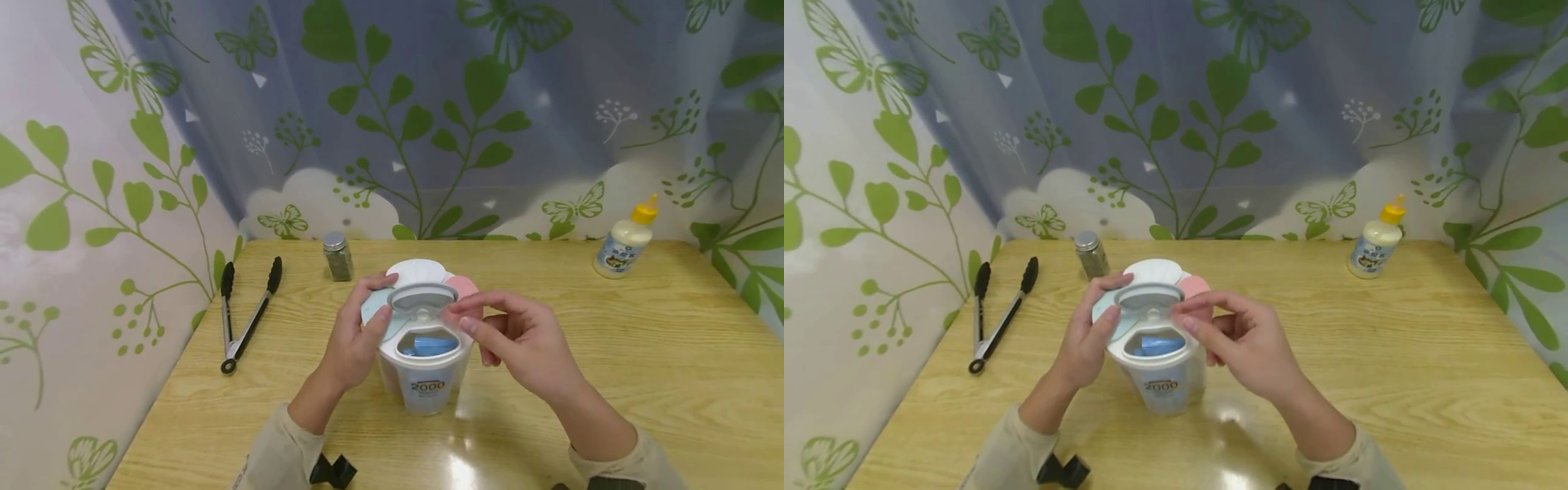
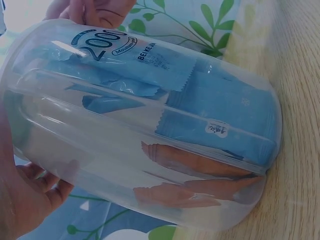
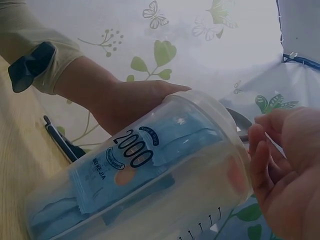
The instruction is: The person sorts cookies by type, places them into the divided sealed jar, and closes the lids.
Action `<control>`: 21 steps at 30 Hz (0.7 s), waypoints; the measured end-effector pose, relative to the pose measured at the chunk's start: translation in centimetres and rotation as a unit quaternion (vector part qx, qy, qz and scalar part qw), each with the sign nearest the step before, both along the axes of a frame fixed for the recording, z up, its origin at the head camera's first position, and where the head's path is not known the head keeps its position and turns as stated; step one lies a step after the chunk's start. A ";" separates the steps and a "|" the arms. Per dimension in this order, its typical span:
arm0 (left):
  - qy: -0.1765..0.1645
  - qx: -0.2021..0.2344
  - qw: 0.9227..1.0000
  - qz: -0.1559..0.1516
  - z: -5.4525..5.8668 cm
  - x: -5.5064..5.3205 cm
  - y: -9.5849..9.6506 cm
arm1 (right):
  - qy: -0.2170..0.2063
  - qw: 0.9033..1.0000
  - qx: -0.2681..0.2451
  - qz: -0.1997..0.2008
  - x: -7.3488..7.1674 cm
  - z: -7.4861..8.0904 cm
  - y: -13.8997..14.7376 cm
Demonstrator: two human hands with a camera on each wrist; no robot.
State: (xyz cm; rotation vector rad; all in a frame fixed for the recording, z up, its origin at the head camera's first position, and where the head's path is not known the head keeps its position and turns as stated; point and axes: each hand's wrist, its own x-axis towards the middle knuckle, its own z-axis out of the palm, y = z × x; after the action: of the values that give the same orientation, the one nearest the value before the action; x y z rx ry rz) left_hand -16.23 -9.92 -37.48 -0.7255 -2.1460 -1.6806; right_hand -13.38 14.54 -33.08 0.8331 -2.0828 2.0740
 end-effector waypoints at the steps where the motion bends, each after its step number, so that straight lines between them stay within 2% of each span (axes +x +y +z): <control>1: -0.002 0.001 1.000 0.000 0.0 0.0 0.0 | -0.002 1.000 -0.002 -0.010 -0.1 0.0 0.0; 4: -0.005 0.002 1.000 0.000 0.1 0.1 0.0 | 0.003 1.000 -0.005 -0.023 -0.3 -0.1 0.0; 10: -0.010 -0.004 1.000 0.002 0.1 0.2 0.0 | 0.062 0.997 0.020 0.040 -0.8 -0.4 0.4; 13: -0.016 -0.003 1.000 0.002 0.1 0.2 0.0 | 0.070 0.996 0.025 0.043 -0.8 -0.6 0.6; 16: -0.029 -0.001 1.000 0.002 0.2 0.2 0.0 | 0.051 0.998 0.041 0.020 -0.9 -0.8 0.4; 19: -0.056 -0.001 0.998 -0.002 0.3 0.3 -0.1 | 0.016 0.996 0.091 0.002 -0.9 -1.0 0.2; 21: -0.077 -0.006 0.997 -0.011 0.4 0.3 -0.2 | -0.010 0.991 0.132 0.007 -1.0 -1.2 0.2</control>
State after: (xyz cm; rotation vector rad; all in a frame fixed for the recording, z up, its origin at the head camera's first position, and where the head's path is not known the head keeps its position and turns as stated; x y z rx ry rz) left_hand -15.89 -10.13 -37.08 -0.6452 -2.2593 -1.7901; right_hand -14.37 14.72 -34.23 0.8628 -2.4043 1.8443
